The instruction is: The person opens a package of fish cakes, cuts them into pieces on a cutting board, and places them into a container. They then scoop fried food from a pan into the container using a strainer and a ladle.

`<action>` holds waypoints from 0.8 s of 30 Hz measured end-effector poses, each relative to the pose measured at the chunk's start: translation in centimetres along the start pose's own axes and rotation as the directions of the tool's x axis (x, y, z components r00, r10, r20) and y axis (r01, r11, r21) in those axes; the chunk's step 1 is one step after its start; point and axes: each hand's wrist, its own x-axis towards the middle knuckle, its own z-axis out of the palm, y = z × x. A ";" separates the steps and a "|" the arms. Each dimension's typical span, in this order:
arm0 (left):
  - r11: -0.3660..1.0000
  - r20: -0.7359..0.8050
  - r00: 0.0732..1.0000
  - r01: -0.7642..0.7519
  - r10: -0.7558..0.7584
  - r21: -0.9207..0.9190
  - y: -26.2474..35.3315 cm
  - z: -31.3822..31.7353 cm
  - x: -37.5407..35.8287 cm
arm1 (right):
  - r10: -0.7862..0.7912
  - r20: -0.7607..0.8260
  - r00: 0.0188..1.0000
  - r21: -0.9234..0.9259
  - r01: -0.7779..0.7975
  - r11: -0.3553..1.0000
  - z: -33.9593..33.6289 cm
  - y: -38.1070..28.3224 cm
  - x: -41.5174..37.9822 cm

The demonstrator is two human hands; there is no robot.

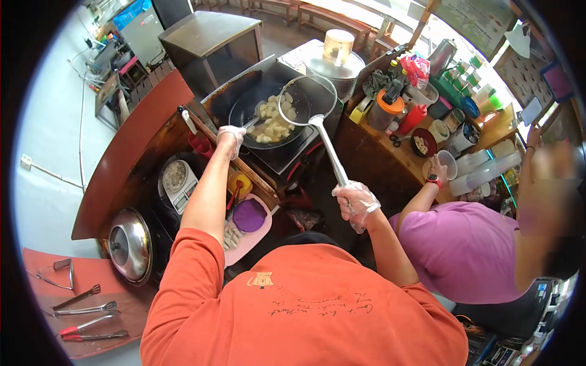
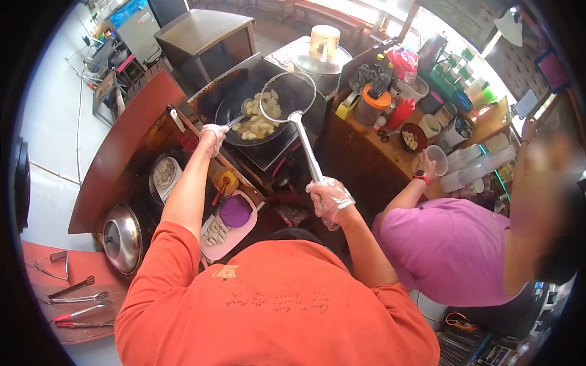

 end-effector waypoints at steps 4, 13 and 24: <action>0.993 0.124 0.991 -0.042 0.056 -0.111 1.1 -0.8 -2.3 | -0.020 -0.003 1.000 -0.002 0.020 1.000 -1.7 -0.7 1.1; -0.127 0.538 0.597 -0.591 0.595 0.797 3.4 -1.8 -8.9 | 0.010 -0.020 1.000 0.054 -0.009 0.999 -1.9 0.1 1.4; -0.429 0.511 0.695 -0.310 0.507 0.848 4.6 -5.6 -9.5 | -0.030 -0.064 0.997 0.000 0.030 1.000 -2.3 1.5 0.2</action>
